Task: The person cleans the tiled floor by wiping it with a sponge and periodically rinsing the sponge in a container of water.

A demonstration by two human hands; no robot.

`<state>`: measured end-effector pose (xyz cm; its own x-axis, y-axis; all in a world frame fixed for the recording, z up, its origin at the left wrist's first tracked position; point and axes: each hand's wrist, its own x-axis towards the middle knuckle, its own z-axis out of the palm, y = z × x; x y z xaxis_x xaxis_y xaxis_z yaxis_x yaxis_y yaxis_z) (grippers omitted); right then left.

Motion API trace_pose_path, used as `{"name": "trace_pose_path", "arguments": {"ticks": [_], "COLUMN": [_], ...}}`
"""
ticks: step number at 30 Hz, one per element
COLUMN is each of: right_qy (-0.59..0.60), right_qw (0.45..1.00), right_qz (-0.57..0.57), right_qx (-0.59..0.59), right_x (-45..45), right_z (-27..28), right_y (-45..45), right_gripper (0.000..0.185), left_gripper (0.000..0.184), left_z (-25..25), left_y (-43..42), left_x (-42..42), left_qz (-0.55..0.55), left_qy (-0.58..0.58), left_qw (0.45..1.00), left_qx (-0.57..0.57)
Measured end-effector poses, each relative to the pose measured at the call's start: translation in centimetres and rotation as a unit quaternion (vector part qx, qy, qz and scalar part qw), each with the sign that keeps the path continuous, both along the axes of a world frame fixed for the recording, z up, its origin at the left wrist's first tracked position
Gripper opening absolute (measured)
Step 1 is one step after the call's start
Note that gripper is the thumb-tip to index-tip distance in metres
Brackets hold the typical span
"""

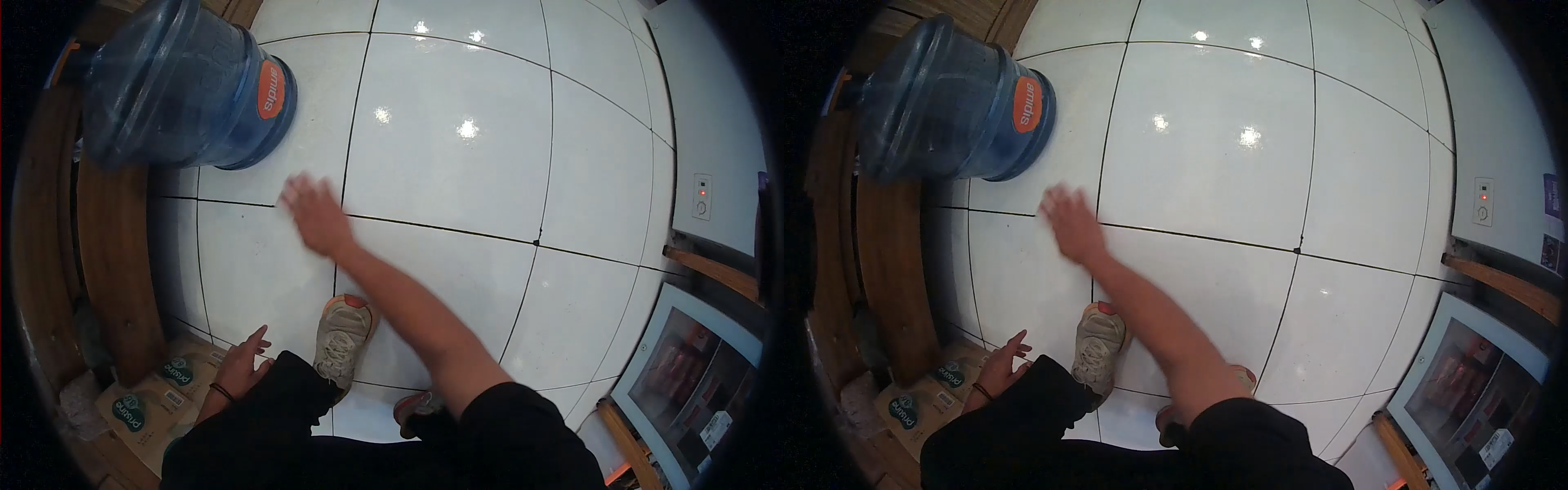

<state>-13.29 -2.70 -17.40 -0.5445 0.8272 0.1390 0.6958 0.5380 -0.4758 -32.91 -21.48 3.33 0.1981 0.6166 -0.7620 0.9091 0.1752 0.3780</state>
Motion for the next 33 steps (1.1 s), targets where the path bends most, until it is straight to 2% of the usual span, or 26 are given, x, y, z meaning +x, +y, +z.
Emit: {"name": "trace_pose_path", "arguments": {"ticks": [1, 2, 4, 8, 12, 16, 19, 21, 22, 23, 26, 28, 29, 31, 33], "right_qy": [0.045, 0.037, 0.069, 0.051, -0.028, -0.087, -0.128, -0.156, -0.151, -0.169, -0.133, -0.115, -0.096, -0.109, -0.129], "right_qw": [0.995, 0.992, 0.994, 0.990, 0.947, 0.852, 0.760, 0.692, 0.663, 0.628, 0.505, 0.484, 0.493, 0.477, 0.543], "right_qz": [0.053, 0.102, 0.064, -0.117, -0.320, -0.515, -0.636, -0.702, -0.729, -0.753, -0.839, -0.854, -0.854, -0.865, -0.826], "right_qx": [-0.069, -0.070, -0.061, -0.058, -0.014, -0.013, -0.042, -0.064, -0.076, -0.098, -0.152, -0.153, -0.135, -0.113, -0.080], "right_x": [-1.3, -2.3, -1.4, 7.0, 21.1, 36.9, 46.7, 51.2, 53.1, 54.4, 55.9, 56.2, 56.4, 56.2, 54.7], "right_z": [1.0, 1.2, 1.5, 1.5, 2.1, 2.7, 1.6, 1.2, 1.2, 0.1, 0.6, 0.7, 0.1, -0.4, -0.3], "right_y": [-1.9, -3.3, -3.8, -1.0, 0.6, -3.2, -10.6, -17.3, -19.4, -23.0, -31.5, -33.7, -31.9, -29.8, -25.4], "right_gripper": [0.049, 0.049, 0.049, 0.051, 0.052, 0.055, 0.055, 0.057, 0.057, 0.058, 0.056, 0.057, 0.057, 0.057, 0.056], "left_gripper": [0.068, 0.069, 0.069, 0.069, 0.069, 0.069, 0.069, 0.068, 0.068, 0.068, 0.068, 0.067, 0.067, 0.067, 0.067], "left_z": [0.1, 0.3, 0.4, 0.0, -0.8, -0.9, -2.0, -2.5, -1.1, -2.3, -3.0, -3.3, -1.4, -2.2, -2.5], "left_y": [0.2, 0.6, 1.4, 2.7, 4.9, 7.5, 9.3, 10.3, 9.8, 11.0, 12.3, 12.5, 11.3, 11.7, 11.4], "left_x": [0.2, 0.6, 0.8, 1.9, 3.4, 7.1, 9.2, 10.8, 11.8, 12.4, 14.2, 14.6, 13.8, 13.3, 12.0], "left_qz": [0.002, 0.001, -0.011, -0.035, -0.114, -0.181, -0.234, -0.262, -0.266, -0.283, -0.316, -0.330, -0.320, -0.326, -0.314], "left_qy": [0.011, 0.021, 0.024, 0.015, 0.009, 0.028, 0.023, 0.019, 0.032, 0.028, 0.016, 0.006, 0.017, 0.006, 0.005], "left_qw": [1.000, 1.000, 1.000, 0.999, 0.993, 0.983, 0.972, 0.965, 0.963, 0.959, 0.949, 0.944, 0.947, 0.945, 0.949], "left_qx": [-0.005, -0.010, -0.009, -0.022, -0.011, 0.010, 0.005, 0.002, 0.018, 0.000, -0.005, -0.007, 0.012, 0.004, 0.003]}}
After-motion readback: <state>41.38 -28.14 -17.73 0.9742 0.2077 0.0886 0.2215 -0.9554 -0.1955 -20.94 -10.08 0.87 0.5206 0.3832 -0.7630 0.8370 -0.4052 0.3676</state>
